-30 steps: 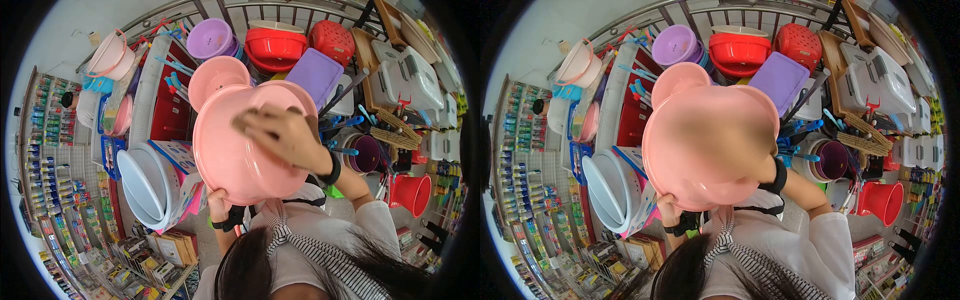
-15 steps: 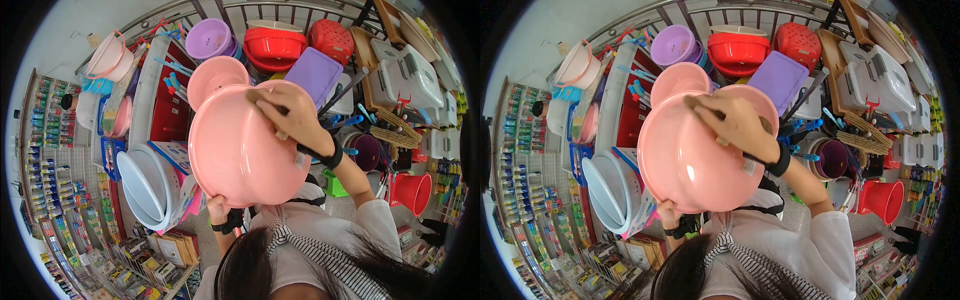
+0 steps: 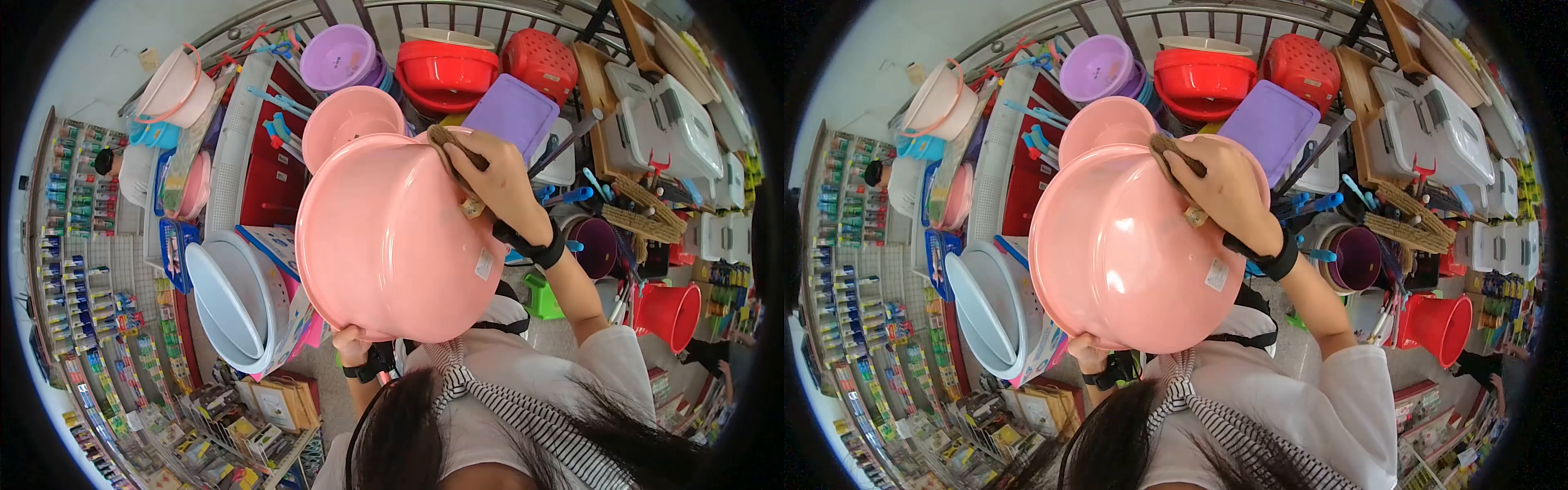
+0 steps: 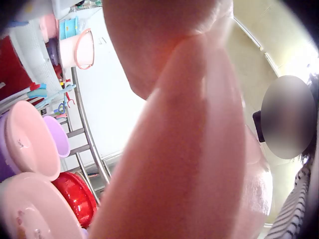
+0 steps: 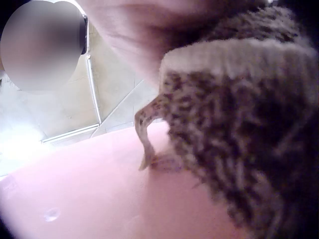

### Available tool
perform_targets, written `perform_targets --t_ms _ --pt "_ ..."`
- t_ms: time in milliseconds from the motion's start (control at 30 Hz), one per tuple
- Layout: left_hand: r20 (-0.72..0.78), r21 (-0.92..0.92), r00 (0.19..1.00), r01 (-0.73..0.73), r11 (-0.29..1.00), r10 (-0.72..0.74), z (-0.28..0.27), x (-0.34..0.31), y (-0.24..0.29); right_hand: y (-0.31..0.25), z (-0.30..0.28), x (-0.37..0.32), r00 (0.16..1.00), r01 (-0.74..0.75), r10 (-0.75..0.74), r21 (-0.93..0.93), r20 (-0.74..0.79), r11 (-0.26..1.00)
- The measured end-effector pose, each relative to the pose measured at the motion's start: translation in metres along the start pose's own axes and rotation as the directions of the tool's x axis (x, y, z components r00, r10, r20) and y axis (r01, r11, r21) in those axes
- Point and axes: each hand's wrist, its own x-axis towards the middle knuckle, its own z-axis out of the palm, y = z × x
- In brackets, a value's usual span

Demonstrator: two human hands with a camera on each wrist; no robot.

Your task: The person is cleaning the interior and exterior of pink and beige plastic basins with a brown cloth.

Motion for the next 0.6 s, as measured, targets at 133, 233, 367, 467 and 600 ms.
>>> perform_targets --t_ms 133,233,367,467,600 --pt "-0.009 0.001 1.000 0.015 1.000 -0.015 0.000 0.000 0.002 -0.022 -0.001 -0.005 1.000 0.004 -0.005 0.039 0.013 0.999" --pt "-0.015 0.043 0.999 -0.035 0.998 0.035 0.015 -0.001 0.008 -0.058 -0.013 -0.010 0.992 -0.034 0.031 0.022 0.120 0.999" --pt "0.056 0.030 0.997 -0.052 0.998 0.050 0.028 -0.003 0.013 -0.056 -0.015 -0.019 0.993 0.061 -0.060 -0.004 0.105 0.998" --pt "0.046 -0.013 0.999 -0.020 1.000 0.020 0.021 -0.006 0.014 -0.030 -0.015 -0.009 0.998 -0.017 0.016 0.007 0.054 1.000" --pt "0.078 -0.119 0.997 -0.004 0.993 0.013 0.000 -0.005 0.013 -0.004 -0.023 -0.019 0.977 -0.208 0.207 0.033 0.049 0.978"
